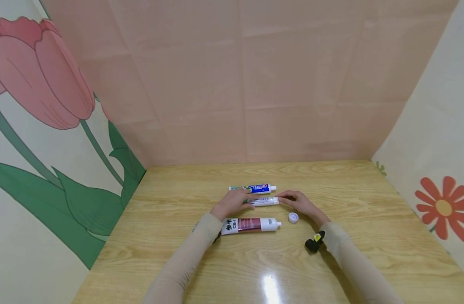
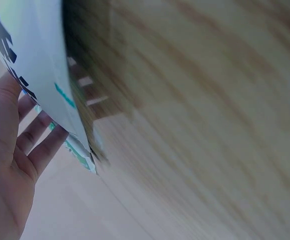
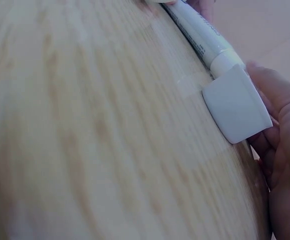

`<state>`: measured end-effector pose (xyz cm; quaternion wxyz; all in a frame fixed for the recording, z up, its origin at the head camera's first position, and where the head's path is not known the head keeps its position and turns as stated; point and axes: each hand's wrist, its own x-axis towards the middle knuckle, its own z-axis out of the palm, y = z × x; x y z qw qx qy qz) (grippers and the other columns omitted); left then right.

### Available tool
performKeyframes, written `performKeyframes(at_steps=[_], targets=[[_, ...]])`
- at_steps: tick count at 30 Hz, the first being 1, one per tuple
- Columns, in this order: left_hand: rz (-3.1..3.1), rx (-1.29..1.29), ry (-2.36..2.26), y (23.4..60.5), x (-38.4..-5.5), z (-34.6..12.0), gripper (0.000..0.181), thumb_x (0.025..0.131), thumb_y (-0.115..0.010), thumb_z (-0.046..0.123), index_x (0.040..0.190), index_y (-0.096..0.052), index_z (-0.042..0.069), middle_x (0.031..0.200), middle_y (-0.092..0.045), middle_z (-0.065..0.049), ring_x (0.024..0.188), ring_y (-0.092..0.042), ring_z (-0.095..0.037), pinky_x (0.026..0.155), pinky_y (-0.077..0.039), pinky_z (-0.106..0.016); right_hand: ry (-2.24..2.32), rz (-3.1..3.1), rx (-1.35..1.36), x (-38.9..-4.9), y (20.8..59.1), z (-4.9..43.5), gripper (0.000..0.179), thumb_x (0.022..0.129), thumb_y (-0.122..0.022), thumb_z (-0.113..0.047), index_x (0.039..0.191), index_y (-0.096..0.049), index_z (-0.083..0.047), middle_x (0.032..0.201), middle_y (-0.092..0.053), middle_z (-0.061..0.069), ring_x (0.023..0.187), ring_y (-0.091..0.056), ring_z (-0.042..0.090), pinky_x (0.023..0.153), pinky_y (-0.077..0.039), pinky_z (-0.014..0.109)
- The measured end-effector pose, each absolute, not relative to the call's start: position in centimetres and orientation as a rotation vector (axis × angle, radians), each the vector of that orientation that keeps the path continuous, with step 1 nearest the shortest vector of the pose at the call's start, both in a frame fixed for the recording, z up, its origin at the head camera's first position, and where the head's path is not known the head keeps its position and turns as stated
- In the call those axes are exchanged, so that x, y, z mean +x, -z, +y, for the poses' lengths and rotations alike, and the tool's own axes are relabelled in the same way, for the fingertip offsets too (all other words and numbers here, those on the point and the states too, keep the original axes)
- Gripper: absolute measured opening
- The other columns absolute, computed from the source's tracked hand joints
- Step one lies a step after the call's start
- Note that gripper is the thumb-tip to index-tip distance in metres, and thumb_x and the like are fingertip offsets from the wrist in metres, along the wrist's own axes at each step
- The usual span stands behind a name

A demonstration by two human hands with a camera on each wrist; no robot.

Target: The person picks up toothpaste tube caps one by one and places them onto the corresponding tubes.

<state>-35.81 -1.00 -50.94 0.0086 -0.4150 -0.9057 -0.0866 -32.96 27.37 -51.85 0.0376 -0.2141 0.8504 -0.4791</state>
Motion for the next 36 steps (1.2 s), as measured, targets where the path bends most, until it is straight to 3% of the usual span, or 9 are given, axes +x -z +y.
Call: performKeyframes(at_steps=[7,16,20,28,36], targets=[[-2.832,-1.287,0.286,51.0,-35.8,-1.0,0.046,0.088,-0.056,0.045,0.132,-0.048,0.036,0.124,-0.058,0.01,0.11,-0.054,-0.009,0.098,-0.044,-0.03,1.567,2.52,-0.801,-33.3,52.3,27.5,0.034,0.086,-0.064,-0.007,0.115,-0.058,0.008,0.102,-0.063,0.02,0.084,-0.057,0.017,0.068,-0.048,0.021],[-2.834,-1.295,0.305,51.1,-35.8,-1.0,0.045,0.088,-0.056,0.046,0.131,-0.049,0.035,0.122,-0.059,0.01,0.108,-0.055,-0.008,0.097,-0.044,-0.029,1.588,2.479,-0.795,-33.4,52.4,27.7,0.032,0.083,-0.066,-0.001,0.112,-0.058,0.009,0.102,-0.06,0.028,0.087,-0.053,0.038,0.07,-0.047,0.023],[-2.845,-1.286,0.313,51.2,-35.9,-1.0,0.045,0.088,-0.056,0.046,0.131,-0.048,0.037,0.123,-0.058,0.011,0.109,-0.054,-0.008,0.097,-0.044,-0.03,1.559,2.51,-0.771,-33.3,52.4,27.7,0.028,0.084,-0.067,-0.004,0.11,-0.061,0.004,0.101,-0.062,0.025,0.087,-0.054,0.034,0.071,-0.047,0.023],[-2.844,-1.284,0.296,51.0,-35.7,-0.9,0.046,0.087,-0.056,0.046,0.131,-0.049,0.034,0.124,-0.058,0.01,0.109,-0.054,-0.008,0.097,-0.044,-0.029,1.539,2.577,-0.72,-34.6,54.6,28.2,0.024,0.086,-0.067,-0.017,0.108,-0.066,-0.007,0.094,-0.065,0.011,0.081,-0.056,0.013,0.066,-0.047,0.021],[-2.852,-1.281,0.29,50.9,-35.5,-0.8,0.045,0.089,-0.056,0.045,0.132,-0.049,0.033,0.124,-0.058,0.009,0.11,-0.054,-0.009,0.098,-0.044,-0.029,1.493,2.614,-0.674,-35.2,55.5,28.7,0.025,0.087,-0.065,-0.027,0.108,-0.067,-0.013,0.099,-0.066,0.004,0.086,-0.056,0.01,0.073,-0.047,0.021]])
